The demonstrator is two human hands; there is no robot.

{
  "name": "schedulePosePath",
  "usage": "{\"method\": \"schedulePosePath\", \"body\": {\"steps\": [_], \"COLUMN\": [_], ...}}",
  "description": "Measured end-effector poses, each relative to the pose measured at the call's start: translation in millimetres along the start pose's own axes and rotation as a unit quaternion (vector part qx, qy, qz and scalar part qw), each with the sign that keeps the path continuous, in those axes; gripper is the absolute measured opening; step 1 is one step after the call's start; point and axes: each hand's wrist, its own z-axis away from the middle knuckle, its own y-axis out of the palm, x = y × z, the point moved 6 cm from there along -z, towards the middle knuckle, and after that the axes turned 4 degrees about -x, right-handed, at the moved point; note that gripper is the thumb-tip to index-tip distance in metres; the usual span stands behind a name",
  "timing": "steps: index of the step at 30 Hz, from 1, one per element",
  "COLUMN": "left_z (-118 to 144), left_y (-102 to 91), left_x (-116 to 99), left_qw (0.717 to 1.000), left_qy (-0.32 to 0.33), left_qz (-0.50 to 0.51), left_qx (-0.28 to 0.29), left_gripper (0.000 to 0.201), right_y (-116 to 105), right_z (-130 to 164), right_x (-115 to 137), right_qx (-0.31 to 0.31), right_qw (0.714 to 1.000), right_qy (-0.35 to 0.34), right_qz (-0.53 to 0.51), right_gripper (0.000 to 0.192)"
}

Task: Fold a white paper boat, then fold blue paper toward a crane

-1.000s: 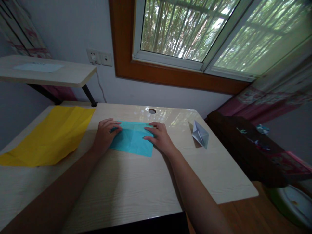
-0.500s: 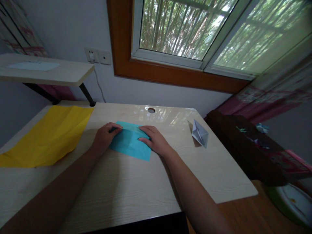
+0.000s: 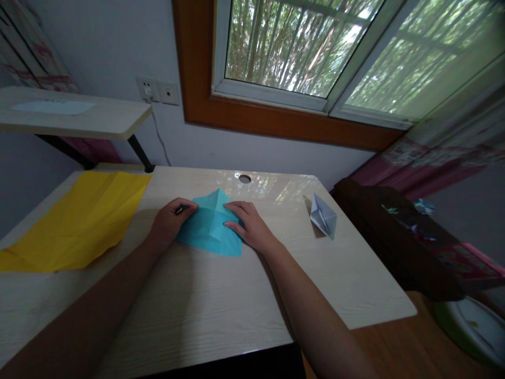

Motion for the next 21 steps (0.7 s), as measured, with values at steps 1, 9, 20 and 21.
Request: {"method": "schedulePosePath", "body": {"steps": [1, 9, 20, 21], "left_z": [0.6, 6.4, 14.3, 14.8], "left_y": [0.6, 5.2, 13.8, 13.4], "left_x": [0.0, -6.5, -21.8, -23.0], "left_qw": [1.000, 0.998, 0.984, 0.981], "left_qy": [-0.002, 0.000, 0.170, 0.187], "left_qz": [0.008, 0.065, 0.021, 0.006], "left_qx": [0.000, 0.004, 0.052, 0.044], "left_gripper": [0.026, 0.023, 0.017, 0.016], "right_y": [-0.1, -2.7, -10.7, -10.6], "right_z": [-0.5, -2.3, -3.4, -3.7], "right_x": [1.6, 10.9, 13.1, 14.0], "right_qx": [-0.004, -0.060, -0.133, -0.132], "right_qw": [1.000, 0.996, 0.983, 0.983], "right_qy": [-0.003, -0.015, -0.019, -0.023], "right_qz": [-0.010, -0.071, -0.123, -0.123], "right_gripper": [0.053, 0.039, 0.015, 0.015]}}
